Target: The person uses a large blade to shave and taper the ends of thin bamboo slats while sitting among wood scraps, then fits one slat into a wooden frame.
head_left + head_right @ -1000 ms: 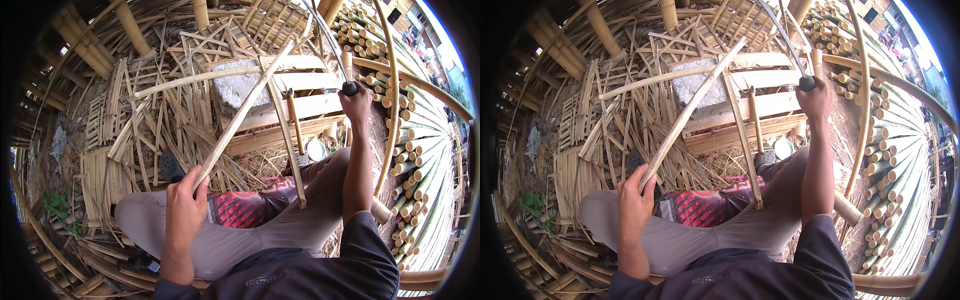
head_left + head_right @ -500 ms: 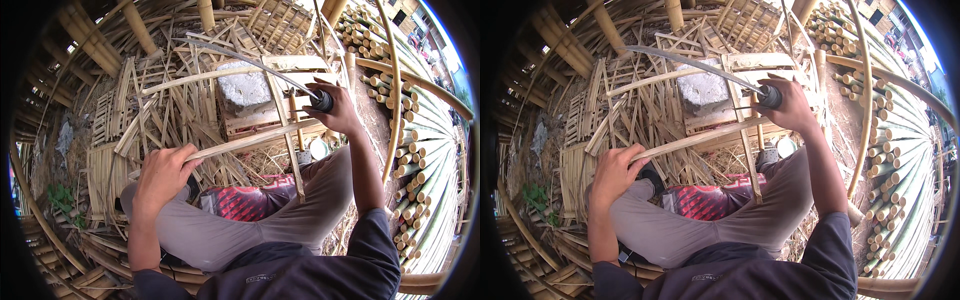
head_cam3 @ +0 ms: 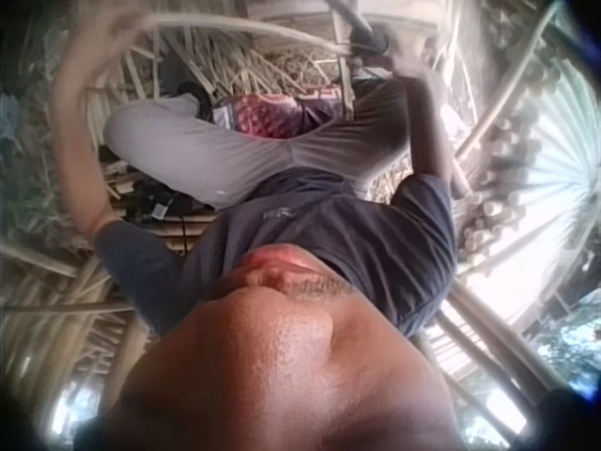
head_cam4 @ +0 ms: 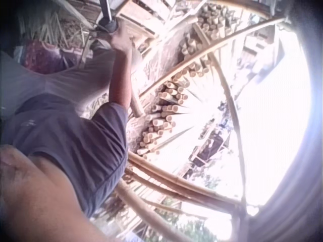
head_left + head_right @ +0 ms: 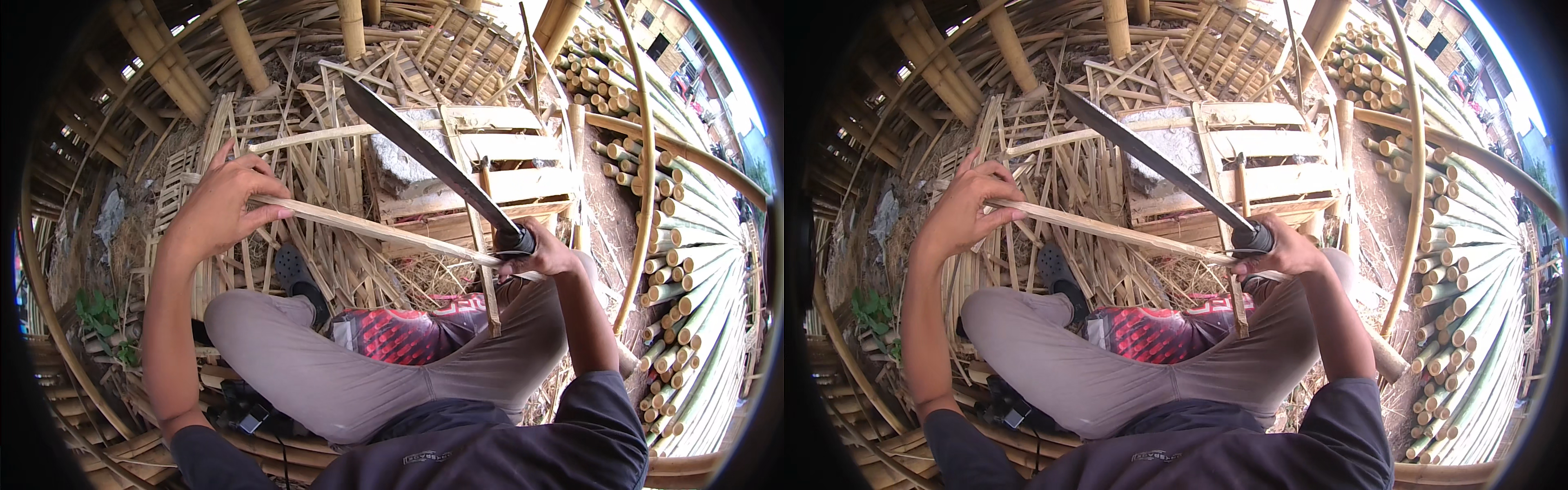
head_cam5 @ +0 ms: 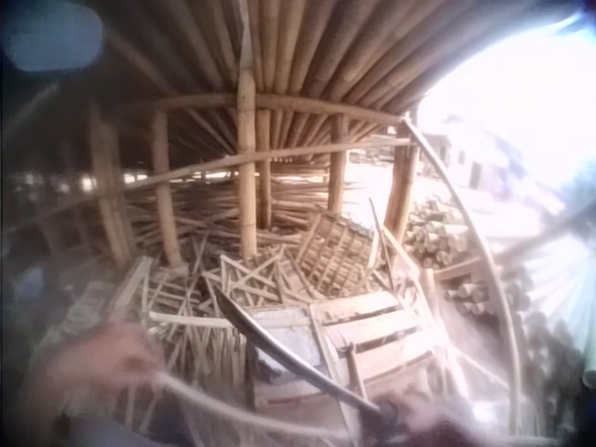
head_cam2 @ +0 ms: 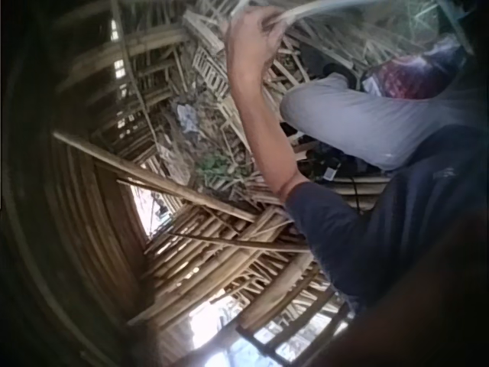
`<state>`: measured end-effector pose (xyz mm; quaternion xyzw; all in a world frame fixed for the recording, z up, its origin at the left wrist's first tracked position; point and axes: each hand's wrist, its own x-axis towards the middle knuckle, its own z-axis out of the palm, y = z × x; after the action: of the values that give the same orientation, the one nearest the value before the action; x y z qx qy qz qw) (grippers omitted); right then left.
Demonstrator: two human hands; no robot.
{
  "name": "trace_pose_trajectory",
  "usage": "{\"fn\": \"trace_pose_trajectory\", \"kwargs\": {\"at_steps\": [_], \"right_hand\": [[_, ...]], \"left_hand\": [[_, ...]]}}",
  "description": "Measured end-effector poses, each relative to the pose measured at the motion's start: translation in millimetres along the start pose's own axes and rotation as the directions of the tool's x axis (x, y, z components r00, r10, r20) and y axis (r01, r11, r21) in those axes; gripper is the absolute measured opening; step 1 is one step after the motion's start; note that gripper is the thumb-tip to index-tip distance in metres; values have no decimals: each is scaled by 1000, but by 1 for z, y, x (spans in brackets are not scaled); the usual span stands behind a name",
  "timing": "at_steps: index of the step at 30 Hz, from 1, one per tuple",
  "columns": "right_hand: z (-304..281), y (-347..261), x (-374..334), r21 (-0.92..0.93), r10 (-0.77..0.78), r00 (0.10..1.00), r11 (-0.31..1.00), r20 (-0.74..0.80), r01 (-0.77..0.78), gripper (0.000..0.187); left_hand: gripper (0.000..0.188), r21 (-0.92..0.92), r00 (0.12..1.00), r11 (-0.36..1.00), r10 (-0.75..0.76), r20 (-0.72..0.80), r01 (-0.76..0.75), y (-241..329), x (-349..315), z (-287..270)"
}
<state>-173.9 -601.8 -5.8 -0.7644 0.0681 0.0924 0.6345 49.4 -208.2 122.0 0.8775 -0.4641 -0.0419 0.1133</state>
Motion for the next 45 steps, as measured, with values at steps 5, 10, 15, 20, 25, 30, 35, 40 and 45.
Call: {"fn": "trace_pose_trajectory", "kwargs": {"at_steps": [5,10,15,20,25,30,35,40,45], "right_hand": [[24,9,-5,111,-73,993,992,88,63,35],[49,11,-6,165,-122,990,977,-70,132,29],[78,28,7,190,-168,975,962,-144,194,33],[124,29,1,20,-241,948,968,-210,251,32],[155,30,1,115,-243,940,954,-238,276,27],[146,41,4,-35,-273,901,960,-336,278,24],[106,5,14,-465,-439,806,853,-397,236,25],[90,-23,33,-762,-558,786,622,-268,181,30],[92,-29,41,-851,-551,811,507,-196,138,36]], "left_hand": [[37,247,977,966,118,-179,-71,7,1,-3],[44,-303,474,918,-154,-867,-256,32,-18,86],[44,-991,924,58,-370,94,123,127,-11,192],[35,-973,894,-193,-403,197,128,140,8,206],[32,-940,871,-339,-467,150,-19,141,6,224],[25,-898,820,-421,-554,143,-128,124,8,236],[28,-867,811,-472,-439,387,158,124,-10,208],[31,-898,880,-350,-293,375,266,135,-22,185],[33,-920,905,-290,-257,339,262,133,-30,180]]}}
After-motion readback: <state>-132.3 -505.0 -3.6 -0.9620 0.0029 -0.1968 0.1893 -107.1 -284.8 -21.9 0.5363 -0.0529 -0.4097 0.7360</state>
